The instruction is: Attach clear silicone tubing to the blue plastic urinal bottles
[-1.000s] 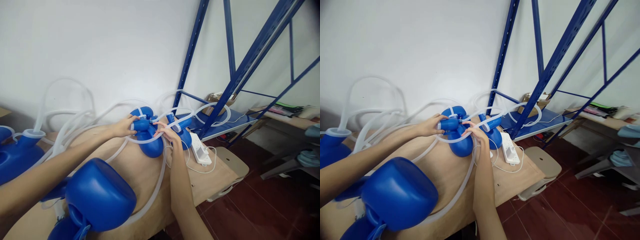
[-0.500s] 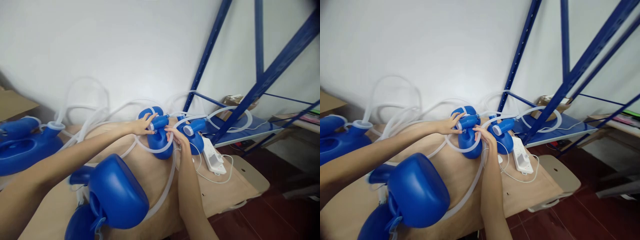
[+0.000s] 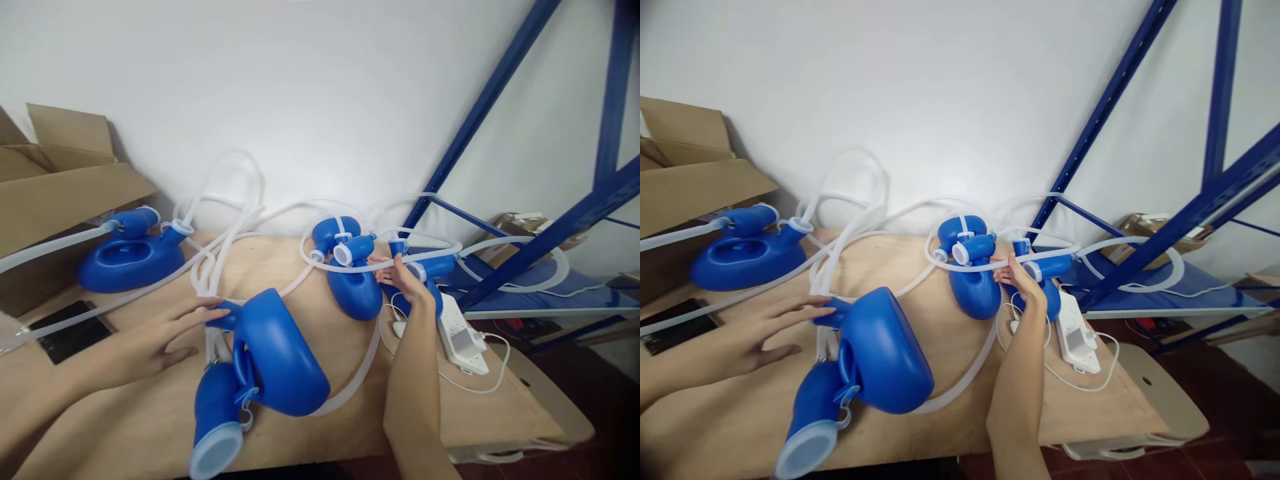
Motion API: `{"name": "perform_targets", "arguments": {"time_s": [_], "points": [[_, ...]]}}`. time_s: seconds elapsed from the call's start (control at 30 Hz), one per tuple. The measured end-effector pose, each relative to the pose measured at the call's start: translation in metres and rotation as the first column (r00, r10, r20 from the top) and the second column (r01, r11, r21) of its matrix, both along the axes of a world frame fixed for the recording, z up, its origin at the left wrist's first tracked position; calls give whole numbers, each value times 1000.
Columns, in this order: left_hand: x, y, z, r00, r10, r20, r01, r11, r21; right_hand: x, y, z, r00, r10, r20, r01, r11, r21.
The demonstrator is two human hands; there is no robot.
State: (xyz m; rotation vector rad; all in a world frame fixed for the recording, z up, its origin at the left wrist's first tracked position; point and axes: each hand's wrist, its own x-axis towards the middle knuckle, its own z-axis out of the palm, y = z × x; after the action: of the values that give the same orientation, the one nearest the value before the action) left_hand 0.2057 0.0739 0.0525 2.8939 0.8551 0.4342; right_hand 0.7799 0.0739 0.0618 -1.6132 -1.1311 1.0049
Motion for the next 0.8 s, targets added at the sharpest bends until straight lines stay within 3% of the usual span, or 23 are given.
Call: {"name": "perform_targets", "arguments": {"time_s": [0.1,0.2,0.27,0.3,0.33,0.37,0.43,0.47,0.57,0.67,0.8], "points": [[5,5,-33,999,42,-10,-39,980,197,-13,-17,28,973,113,202,-76,981,-179],[18,24,-46,1000,17,-15,-12,967,254,-44,-50,51,889,162,428,13,926,-377],[23,36,-48,1000,-25,-4,25,978,208,-77,-83,54,801,93,592,87,959,-269],[25,41,-46,999,-39,14,36,983,181,-96,-101,50,791,69,608,33,988,-154],[26,44,-44,998,-49,39,42,987,157,-117,-120,42,811,117,574,-107,993,-52],[28,45,-40,996,-52,68,43,990,134,-138,-137,32,825,202,527,-268,962,52],[32,44,-28,992,-43,118,32,995,96,-173,-163,9,748,373,549,-518,845,132],[36,42,-20,991,-33,131,22,996,81,-186,-171,-3,702,359,615,-547,825,143],[52,36,6,992,-15,127,9,999,49,-195,-171,-30,690,171,703,-473,842,260],[73,34,29,991,40,131,-43,999,25,-176,-147,-42,745,161,648,-475,810,344],[97,39,47,963,241,117,-241,970,-18,-155,-111,-49,865,93,494,-314,867,387]]}}
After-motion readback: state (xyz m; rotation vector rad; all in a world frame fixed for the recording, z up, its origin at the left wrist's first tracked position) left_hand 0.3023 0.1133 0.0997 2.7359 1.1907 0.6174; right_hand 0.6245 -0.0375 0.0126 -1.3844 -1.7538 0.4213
